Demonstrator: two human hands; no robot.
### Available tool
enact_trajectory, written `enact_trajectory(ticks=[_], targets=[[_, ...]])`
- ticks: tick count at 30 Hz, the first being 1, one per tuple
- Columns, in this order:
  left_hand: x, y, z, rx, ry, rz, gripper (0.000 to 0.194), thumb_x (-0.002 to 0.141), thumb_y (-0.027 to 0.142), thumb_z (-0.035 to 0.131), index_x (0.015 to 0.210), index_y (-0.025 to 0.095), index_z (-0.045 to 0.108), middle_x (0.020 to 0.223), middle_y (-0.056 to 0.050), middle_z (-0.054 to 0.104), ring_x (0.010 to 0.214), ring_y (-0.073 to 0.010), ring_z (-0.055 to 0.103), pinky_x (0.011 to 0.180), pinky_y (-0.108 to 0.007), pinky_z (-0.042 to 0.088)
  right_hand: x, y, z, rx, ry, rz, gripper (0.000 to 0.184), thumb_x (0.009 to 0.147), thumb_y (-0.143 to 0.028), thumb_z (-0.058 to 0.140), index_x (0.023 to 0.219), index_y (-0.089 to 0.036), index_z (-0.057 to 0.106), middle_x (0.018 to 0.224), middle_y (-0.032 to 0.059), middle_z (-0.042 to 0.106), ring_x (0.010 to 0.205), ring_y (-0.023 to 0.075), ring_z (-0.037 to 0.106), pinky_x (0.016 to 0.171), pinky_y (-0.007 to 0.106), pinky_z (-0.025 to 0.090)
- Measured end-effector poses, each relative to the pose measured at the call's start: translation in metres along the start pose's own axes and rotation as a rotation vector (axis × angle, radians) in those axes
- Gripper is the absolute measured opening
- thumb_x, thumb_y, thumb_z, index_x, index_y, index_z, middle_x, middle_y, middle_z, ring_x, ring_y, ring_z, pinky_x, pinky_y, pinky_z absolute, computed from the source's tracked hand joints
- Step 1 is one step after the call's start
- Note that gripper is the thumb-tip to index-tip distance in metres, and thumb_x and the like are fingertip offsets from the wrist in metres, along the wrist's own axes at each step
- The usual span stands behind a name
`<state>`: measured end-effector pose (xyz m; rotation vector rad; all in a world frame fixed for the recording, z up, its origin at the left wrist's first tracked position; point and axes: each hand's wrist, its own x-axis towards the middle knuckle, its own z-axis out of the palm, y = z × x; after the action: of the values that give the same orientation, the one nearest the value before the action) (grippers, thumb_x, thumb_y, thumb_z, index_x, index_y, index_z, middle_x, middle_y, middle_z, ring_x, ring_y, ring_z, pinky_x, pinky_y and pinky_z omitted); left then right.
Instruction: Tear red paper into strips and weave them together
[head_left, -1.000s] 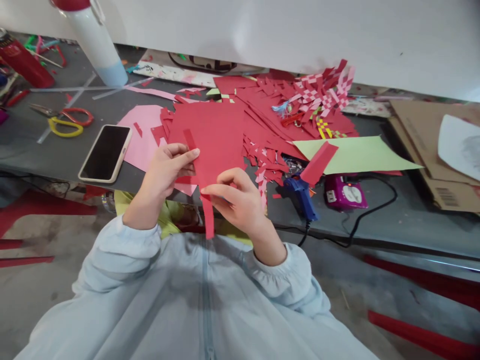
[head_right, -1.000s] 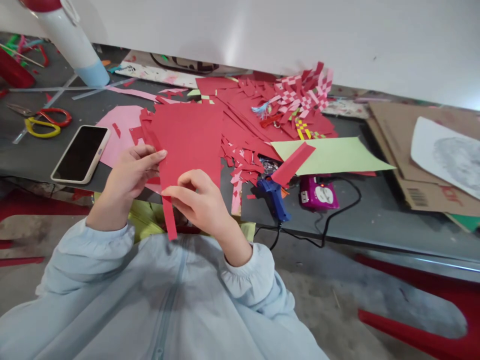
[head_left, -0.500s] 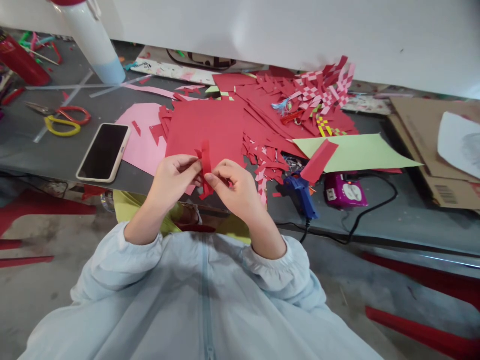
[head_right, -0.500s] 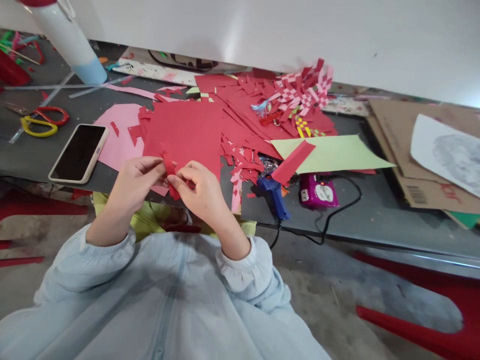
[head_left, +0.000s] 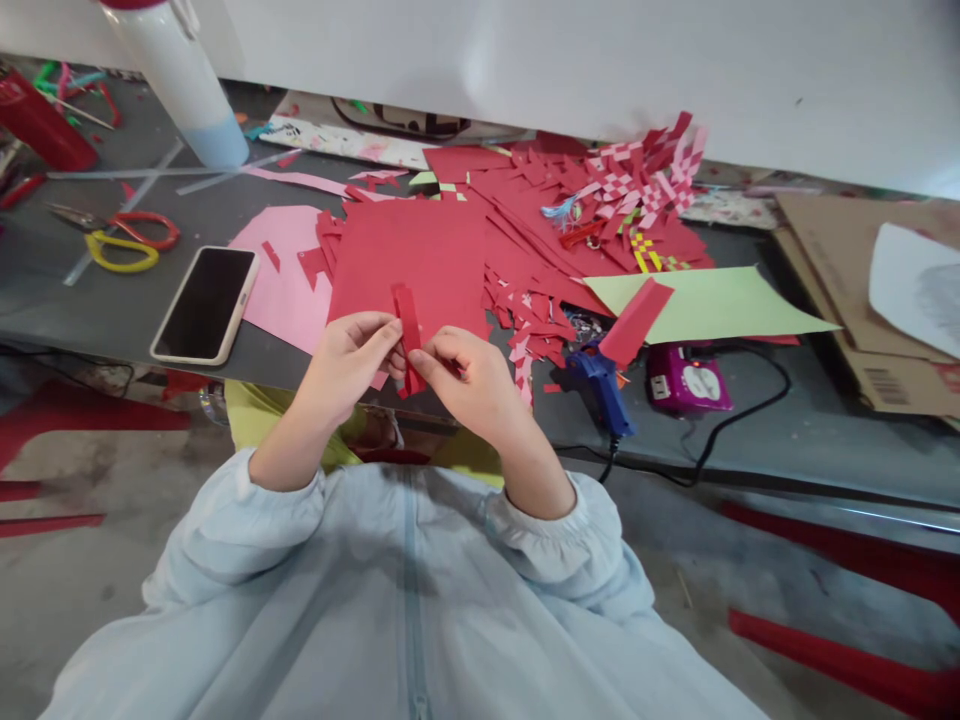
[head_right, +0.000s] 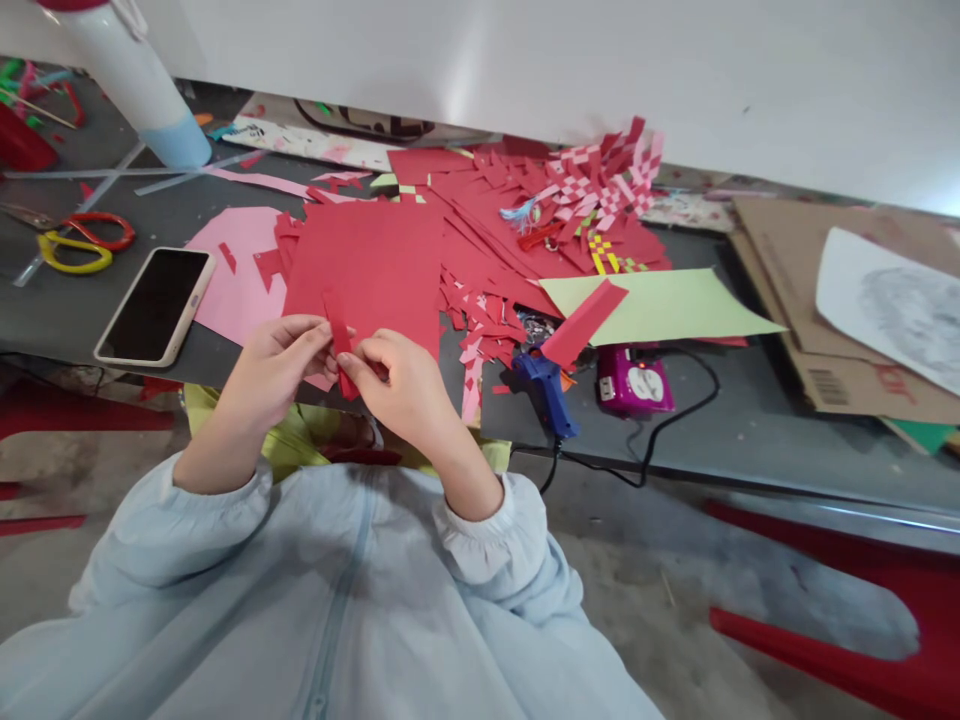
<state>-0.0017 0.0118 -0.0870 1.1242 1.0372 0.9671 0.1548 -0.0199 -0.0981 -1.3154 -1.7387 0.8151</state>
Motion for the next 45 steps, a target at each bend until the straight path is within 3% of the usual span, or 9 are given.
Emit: enact_trajectory(ticks=[4, 8, 12, 15, 20, 28, 39, 45], targets=[[-0.004, -0.002, 0.001, 0.143, -0.004, 0.115, 0.032, 0.086, 0.044, 0.065, 0.069, 0.018, 0.063, 0.061, 0.000, 0.062, 0.054, -0.0102, 0.058, 0.055, -0.022, 0.050, 0.000, 0.003, 0.001, 0.000, 0.007, -0.008, 0.038, 0.092, -0.034, 0.057, 0.059, -0.021, 0.044, 0.062, -0.0043, 0.042, 0.057, 0.0098, 0.037, 0.057, 0.028, 0.029], [-0.006, -0.003, 0.001, 0.368, 0.060, 0.228, 0.028, 0.085, 0.043, 0.067, 0.071, 0.019, 0.067, 0.061, 0.000, 0.061, 0.055, -0.0109, 0.056, 0.052, -0.022, 0.044, 0.000, 0.004, -0.001, -0.024, 0.003, 0.000, 0.043, 0.092, -0.043, 0.056, 0.057, -0.021, 0.044, 0.060, -0.0035, 0.044, 0.057, 0.0099, 0.039, 0.057, 0.028, 0.029], [-0.010, -0.002, 0.001, 0.471, 0.080, 0.235, 0.027, 0.086, 0.042, 0.064, 0.073, 0.018, 0.069, 0.060, 0.000, 0.061, 0.053, -0.0112, 0.054, 0.051, -0.024, 0.040, 0.002, 0.002, -0.007, 0.020, 0.107, 0.094, 0.038, 0.090, -0.052, 0.058, 0.070, -0.020, 0.060, 0.064, -0.0016, 0.057, 0.059, 0.0102, 0.047, 0.058, 0.027, 0.035], [-0.014, -0.001, 0.003, 0.597, 0.069, 0.254, 0.027, 0.086, 0.040, 0.063, 0.072, 0.019, 0.069, 0.059, 0.001, 0.062, 0.052, -0.0108, 0.050, 0.051, -0.024, 0.037, 0.006, -0.002, -0.009, 0.164, 0.189, 0.124, 0.029, 0.086, -0.049, 0.065, 0.081, -0.021, 0.067, 0.071, -0.0006, 0.065, 0.062, 0.0107, 0.054, 0.060, 0.026, 0.043], [-0.021, 0.001, 0.005, 0.740, 0.035, 0.295, 0.030, 0.088, 0.039, 0.060, 0.067, 0.019, 0.068, 0.059, 0.001, 0.063, 0.052, -0.0107, 0.049, 0.052, -0.024, 0.035, 0.009, -0.004, -0.006, 0.293, 0.200, 0.144, 0.020, 0.078, -0.039, 0.074, 0.076, -0.021, 0.068, 0.071, -0.0009, 0.068, 0.062, 0.0105, 0.058, 0.059, 0.025, 0.048], [-0.026, 0.001, 0.003, 0.714, -0.004, 0.254, 0.030, 0.089, 0.043, 0.061, 0.071, 0.020, 0.069, 0.057, 0.002, 0.061, 0.050, -0.0104, 0.049, 0.051, -0.024, 0.035, 0.009, -0.004, -0.007, 0.344, 0.187, 0.151, 0.032, 0.077, -0.051, 0.073, 0.073, -0.020, 0.068, 0.069, 0.0001, 0.068, 0.063, 0.0113, 0.061, 0.060, 0.025, 0.050], [-0.031, -0.002, -0.002, 0.659, -0.080, 0.152, 0.031, 0.087, 0.044, 0.064, 0.071, 0.019, 0.066, 0.055, 0.004, 0.058, 0.048, -0.0093, 0.046, 0.047, -0.023, 0.034, 0.011, -0.001, -0.008, 0.324, 0.210, 0.161, 0.040, 0.074, -0.058, 0.074, 0.069, -0.020, 0.067, 0.061, -0.0021, 0.062, 0.055, 0.0093, 0.053, 0.055, 0.024, 0.046], [-0.031, -0.004, -0.002, 0.659, -0.099, 0.172, 0.028, 0.086, 0.043, 0.066, 0.072, 0.019, 0.066, 0.060, 0.003, 0.061, 0.051, -0.0098, 0.050, 0.051, -0.023, 0.038, 0.013, -0.001, -0.009, 0.336, 0.206, 0.174, 0.045, 0.073, -0.064, 0.072, 0.068, -0.020, 0.066, 0.058, -0.0028, 0.060, 0.053, 0.0089, 0.051, 0.054, 0.024, 0.045]])
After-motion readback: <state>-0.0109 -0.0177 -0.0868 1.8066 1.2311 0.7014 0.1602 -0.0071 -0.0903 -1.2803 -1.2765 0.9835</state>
